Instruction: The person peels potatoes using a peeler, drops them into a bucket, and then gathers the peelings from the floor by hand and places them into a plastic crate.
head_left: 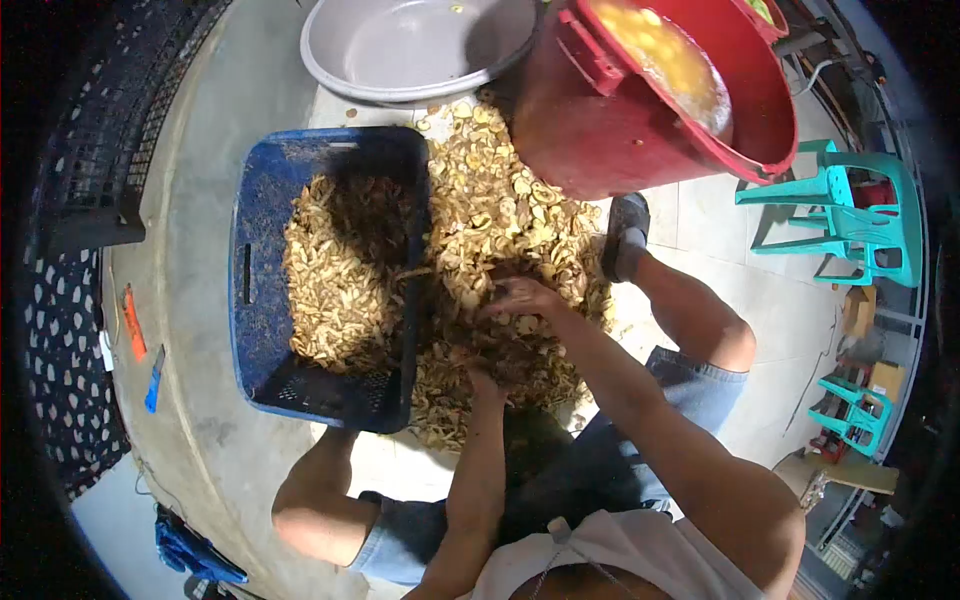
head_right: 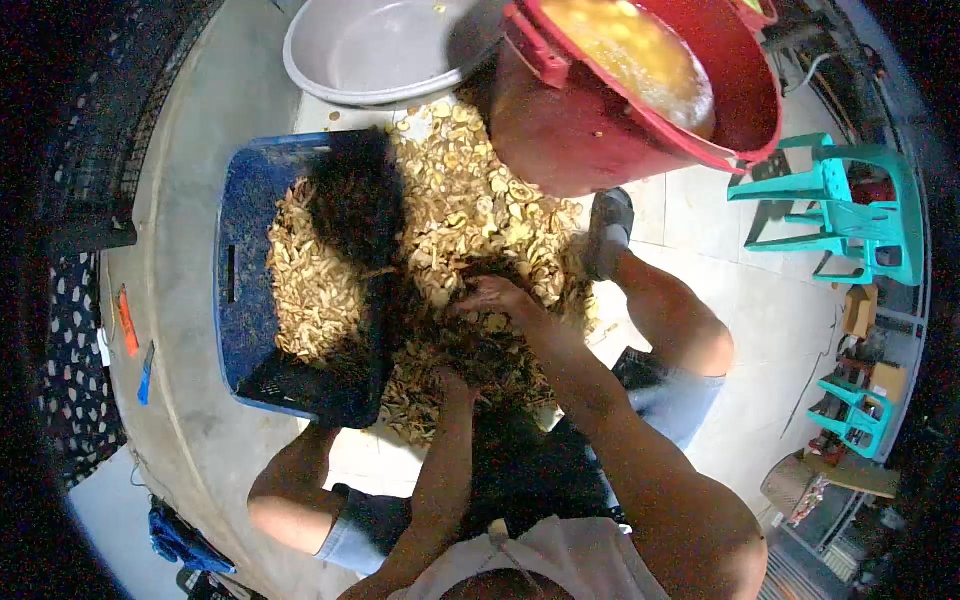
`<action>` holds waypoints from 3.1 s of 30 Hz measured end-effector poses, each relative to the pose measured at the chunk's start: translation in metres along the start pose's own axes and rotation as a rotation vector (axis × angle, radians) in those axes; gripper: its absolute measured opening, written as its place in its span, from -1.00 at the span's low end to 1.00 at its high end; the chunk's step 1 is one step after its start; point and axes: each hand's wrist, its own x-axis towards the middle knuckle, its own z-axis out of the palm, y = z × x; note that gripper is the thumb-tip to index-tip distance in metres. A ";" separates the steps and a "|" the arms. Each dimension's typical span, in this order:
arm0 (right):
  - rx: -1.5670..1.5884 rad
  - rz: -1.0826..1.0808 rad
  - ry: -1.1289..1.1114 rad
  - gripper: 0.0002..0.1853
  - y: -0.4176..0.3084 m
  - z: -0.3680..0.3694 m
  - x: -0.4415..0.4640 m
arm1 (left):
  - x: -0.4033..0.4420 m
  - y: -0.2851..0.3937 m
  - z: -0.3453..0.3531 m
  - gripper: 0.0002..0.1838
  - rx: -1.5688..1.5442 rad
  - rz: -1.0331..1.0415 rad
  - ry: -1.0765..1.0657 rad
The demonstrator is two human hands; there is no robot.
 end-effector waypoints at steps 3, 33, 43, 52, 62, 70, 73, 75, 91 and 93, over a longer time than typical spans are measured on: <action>0.061 -0.058 0.045 -0.04 0.005 0.011 -0.018 | -0.003 -0.003 0.008 -0.40 -0.025 0.044 -0.336; 0.866 -0.229 1.187 -0.70 0.058 0.056 -0.070 | -0.118 0.137 0.005 -0.70 1.135 0.799 -0.100; 0.921 0.453 1.026 0.19 0.157 0.043 -0.028 | -0.007 0.039 -0.185 -0.27 0.882 -0.133 0.595; 0.759 -1.256 0.359 0.13 0.296 0.031 0.130 | 0.024 0.025 -0.175 -0.23 0.609 -0.183 0.613; 1.233 -0.971 0.205 -0.25 0.274 0.087 0.108 | 0.080 -0.028 -0.143 -0.18 0.436 -0.150 0.193; 0.964 0.166 0.067 -0.46 0.176 0.106 0.070 | 0.030 -0.017 -0.051 -0.15 0.150 -0.144 0.048; 0.914 0.142 -0.018 -0.40 0.148 0.117 0.062 | 0.019 -0.010 -0.044 -0.39 0.250 -0.086 0.377; 0.909 0.112 -0.059 -0.36 0.134 0.119 0.055 | 0.040 -0.012 -0.095 -0.48 0.282 -0.081 0.205; 1.007 -0.643 0.328 -0.16 -0.105 -0.040 -0.193 | -0.148 0.126 0.165 -0.40 0.373 0.612 -0.262; 0.906 -0.784 0.402 -0.25 -0.139 -0.060 -0.179 | -0.184 0.166 0.188 -0.39 0.459 0.796 -0.469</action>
